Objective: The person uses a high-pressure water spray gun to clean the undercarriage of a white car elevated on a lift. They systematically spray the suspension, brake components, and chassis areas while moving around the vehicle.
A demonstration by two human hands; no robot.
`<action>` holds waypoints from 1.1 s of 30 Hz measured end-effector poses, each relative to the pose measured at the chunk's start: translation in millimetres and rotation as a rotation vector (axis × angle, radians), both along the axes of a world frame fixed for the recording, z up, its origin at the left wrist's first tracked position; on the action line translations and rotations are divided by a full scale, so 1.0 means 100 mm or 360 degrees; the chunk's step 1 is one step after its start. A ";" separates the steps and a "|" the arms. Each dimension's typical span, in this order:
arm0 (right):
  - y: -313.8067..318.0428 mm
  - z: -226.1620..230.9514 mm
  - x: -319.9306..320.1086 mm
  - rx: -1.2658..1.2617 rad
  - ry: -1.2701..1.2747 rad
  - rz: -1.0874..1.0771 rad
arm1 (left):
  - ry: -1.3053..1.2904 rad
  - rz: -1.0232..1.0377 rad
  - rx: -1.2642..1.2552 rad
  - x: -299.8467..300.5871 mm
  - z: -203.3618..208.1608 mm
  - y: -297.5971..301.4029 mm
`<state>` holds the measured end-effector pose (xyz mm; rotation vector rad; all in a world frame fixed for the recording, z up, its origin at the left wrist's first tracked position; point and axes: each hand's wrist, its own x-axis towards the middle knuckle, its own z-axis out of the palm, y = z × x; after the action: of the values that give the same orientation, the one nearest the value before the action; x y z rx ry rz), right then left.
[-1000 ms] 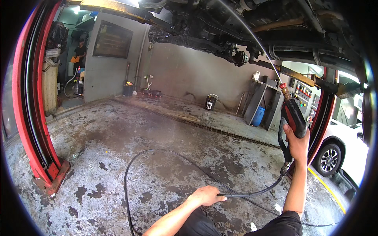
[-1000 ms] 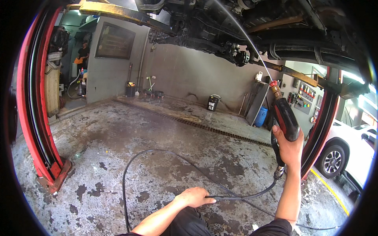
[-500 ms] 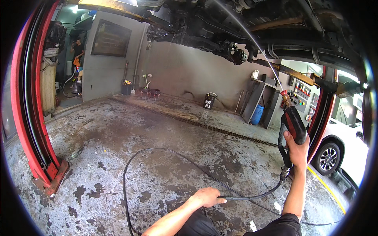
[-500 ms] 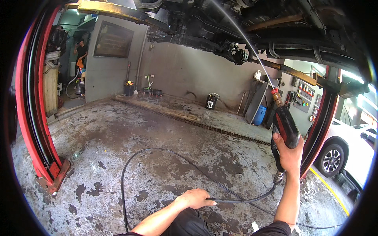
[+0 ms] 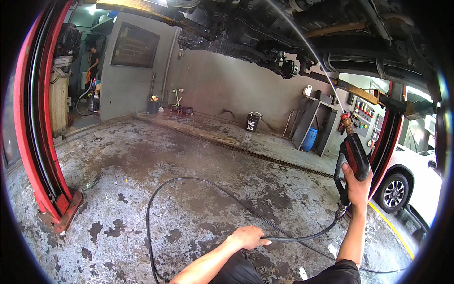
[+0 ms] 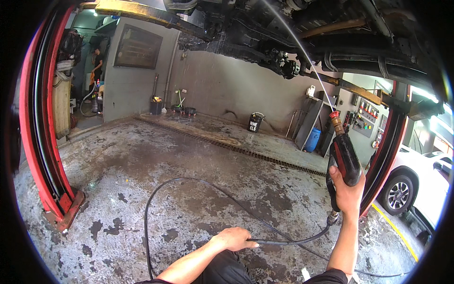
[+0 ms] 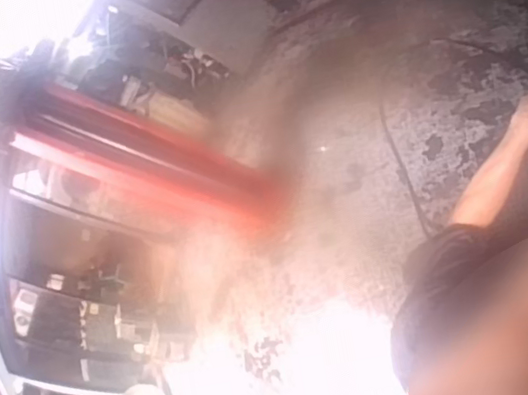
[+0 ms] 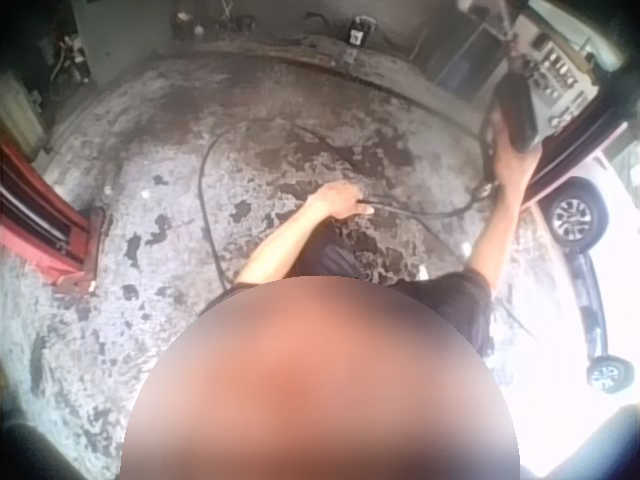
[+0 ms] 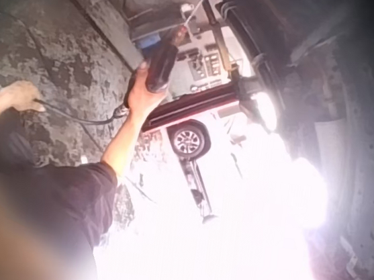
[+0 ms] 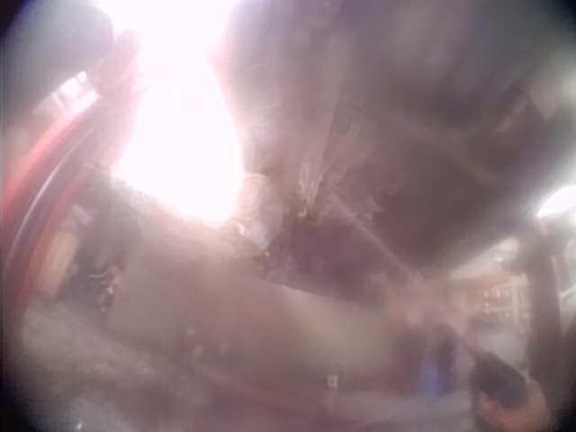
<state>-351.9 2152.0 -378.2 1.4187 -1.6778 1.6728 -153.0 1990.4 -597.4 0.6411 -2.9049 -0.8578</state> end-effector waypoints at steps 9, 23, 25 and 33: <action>-0.04 -0.06 -0.02 0.0114 -0.0026 0.0026 | -0.0023 -0.0053 -0.0011 -0.02 -0.05 0.00; -0.01 -0.12 -0.02 0.0171 -0.0055 0.0039 | -0.0068 -0.0068 -0.0014 -0.09 -0.12 0.02; -0.03 -0.12 -0.01 0.0224 -0.0056 0.0050 | -0.0047 -0.0089 -0.0015 -0.09 -0.10 0.04; -0.08 -0.10 0.13 0.0145 0.0035 0.0149 | 0.0045 -0.0004 -0.0114 0.10 0.07 -0.05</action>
<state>-338.6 2143.9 -388.4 1.5747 -1.7197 1.6422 -143.4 1985.6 -590.1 0.6144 -2.8964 -0.7531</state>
